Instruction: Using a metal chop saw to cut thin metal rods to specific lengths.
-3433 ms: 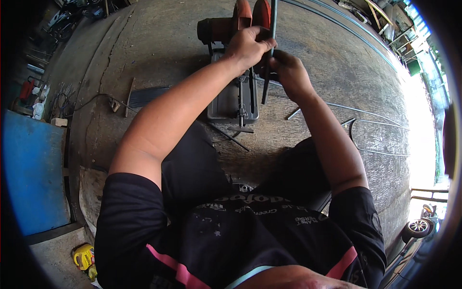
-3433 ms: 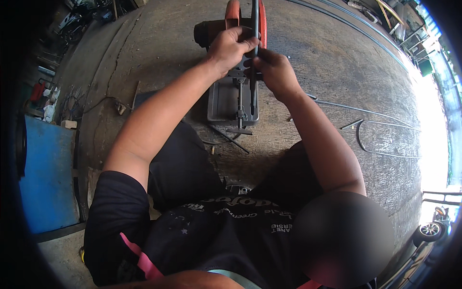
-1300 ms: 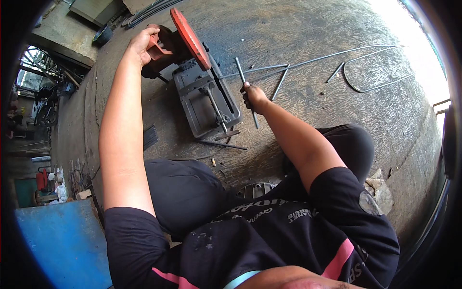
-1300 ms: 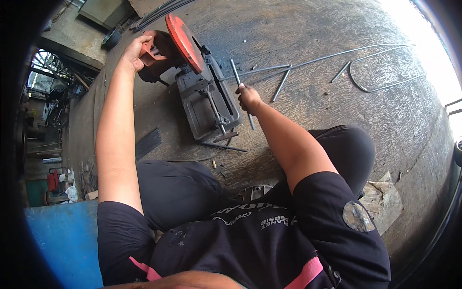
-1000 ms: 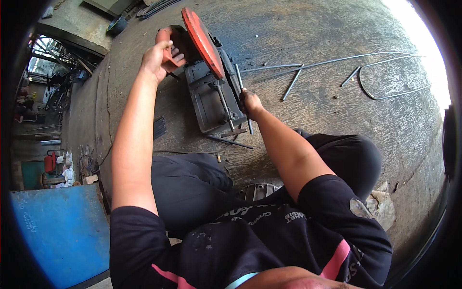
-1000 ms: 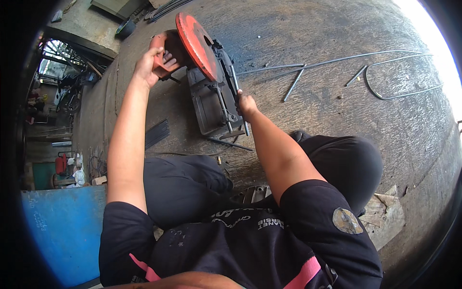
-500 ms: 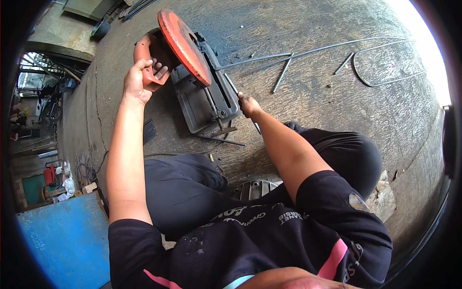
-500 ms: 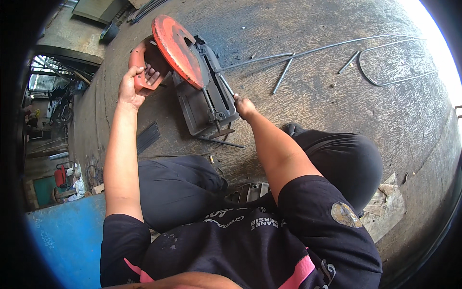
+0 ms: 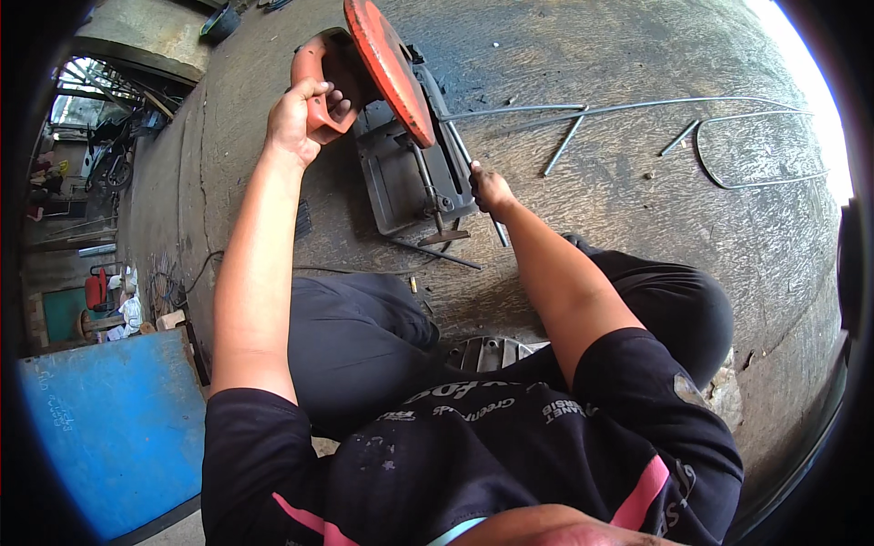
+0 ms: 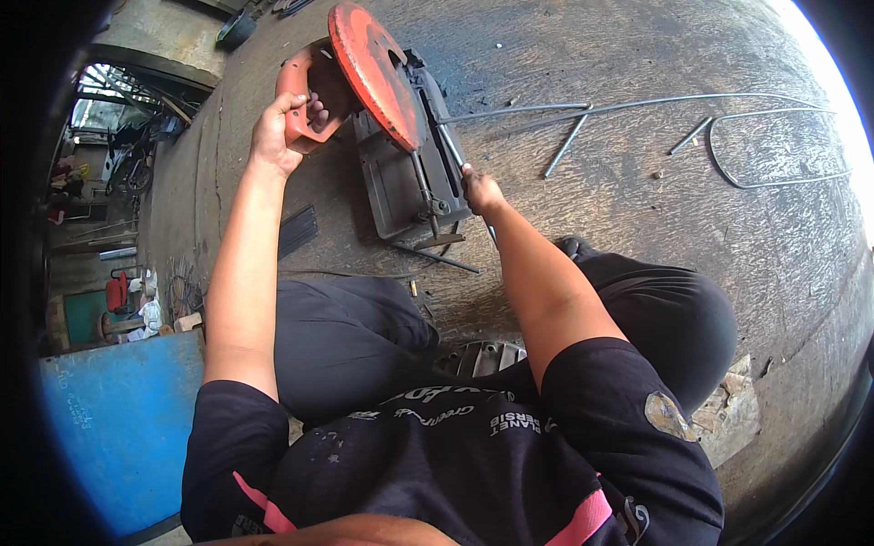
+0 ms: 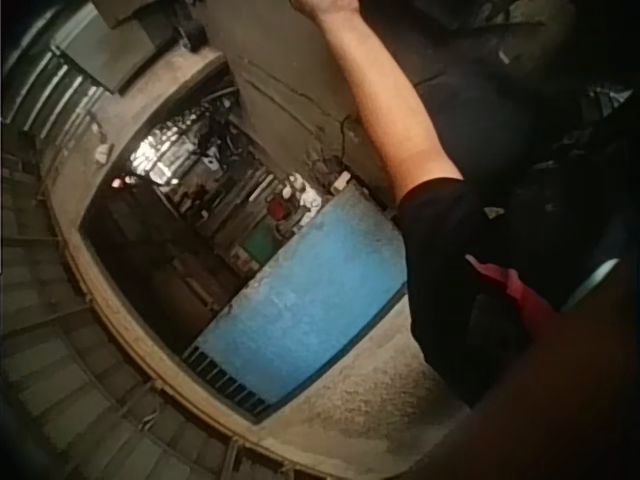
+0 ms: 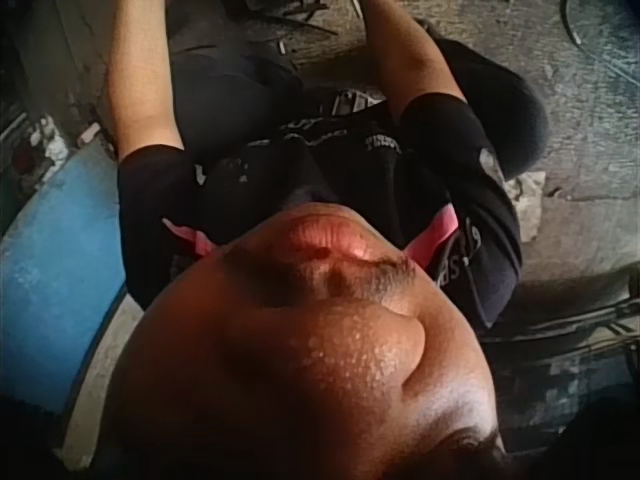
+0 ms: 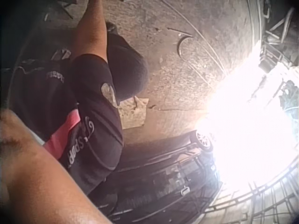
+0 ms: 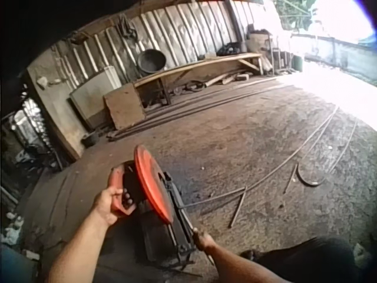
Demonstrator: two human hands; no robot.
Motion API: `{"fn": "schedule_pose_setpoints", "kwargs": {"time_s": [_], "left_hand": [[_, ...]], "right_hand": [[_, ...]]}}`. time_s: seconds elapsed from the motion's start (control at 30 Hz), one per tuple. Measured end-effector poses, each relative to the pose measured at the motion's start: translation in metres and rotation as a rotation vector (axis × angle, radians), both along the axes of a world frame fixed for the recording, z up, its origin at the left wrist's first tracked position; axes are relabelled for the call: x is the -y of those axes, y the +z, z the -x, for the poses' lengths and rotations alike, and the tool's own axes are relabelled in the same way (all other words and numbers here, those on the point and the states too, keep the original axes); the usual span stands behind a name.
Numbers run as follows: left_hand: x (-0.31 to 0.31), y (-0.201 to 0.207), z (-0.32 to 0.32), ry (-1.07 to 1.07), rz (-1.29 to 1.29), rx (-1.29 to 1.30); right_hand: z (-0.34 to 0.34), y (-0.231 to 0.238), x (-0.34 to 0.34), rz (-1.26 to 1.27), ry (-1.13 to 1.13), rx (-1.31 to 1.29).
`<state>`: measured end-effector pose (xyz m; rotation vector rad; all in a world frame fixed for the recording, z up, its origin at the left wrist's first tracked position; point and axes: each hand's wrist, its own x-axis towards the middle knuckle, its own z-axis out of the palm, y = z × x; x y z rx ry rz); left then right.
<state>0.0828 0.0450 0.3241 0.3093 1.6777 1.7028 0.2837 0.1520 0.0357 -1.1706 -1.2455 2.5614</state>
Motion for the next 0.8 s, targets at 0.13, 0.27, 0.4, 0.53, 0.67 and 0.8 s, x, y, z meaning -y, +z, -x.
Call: {"fn": "schedule_pose_setpoints", "kwargs": {"time_s": [0.13, 0.27, 0.4, 0.53, 0.67, 0.8], "left_hand": [[-0.002, -0.001, -0.001, -0.021, -0.007, -0.01], [0.001, 0.0, -0.002, -0.013, 0.008, 0.002], [0.001, 0.001, -0.004, -0.008, 0.017, -0.006], [0.001, 0.003, -0.009, -0.004, 0.009, -0.035], [0.002, 0.003, -0.009, -0.01, 0.026, -0.034], [0.003, -0.001, -0.005, -0.003, 0.008, -0.059]], "right_hand": [[0.0, -0.007, -0.003, -0.04, 0.009, 0.017], [0.004, -0.001, -0.004, 0.006, -0.016, -0.027], [0.001, -0.001, -0.008, -0.006, 0.001, -0.054], [-0.002, -0.001, -0.011, -0.025, -0.002, -0.06], [0.001, -0.001, -0.009, 0.054, 0.021, -0.08], [0.002, -0.001, -0.009, 0.136, 0.087, -0.104]]}}
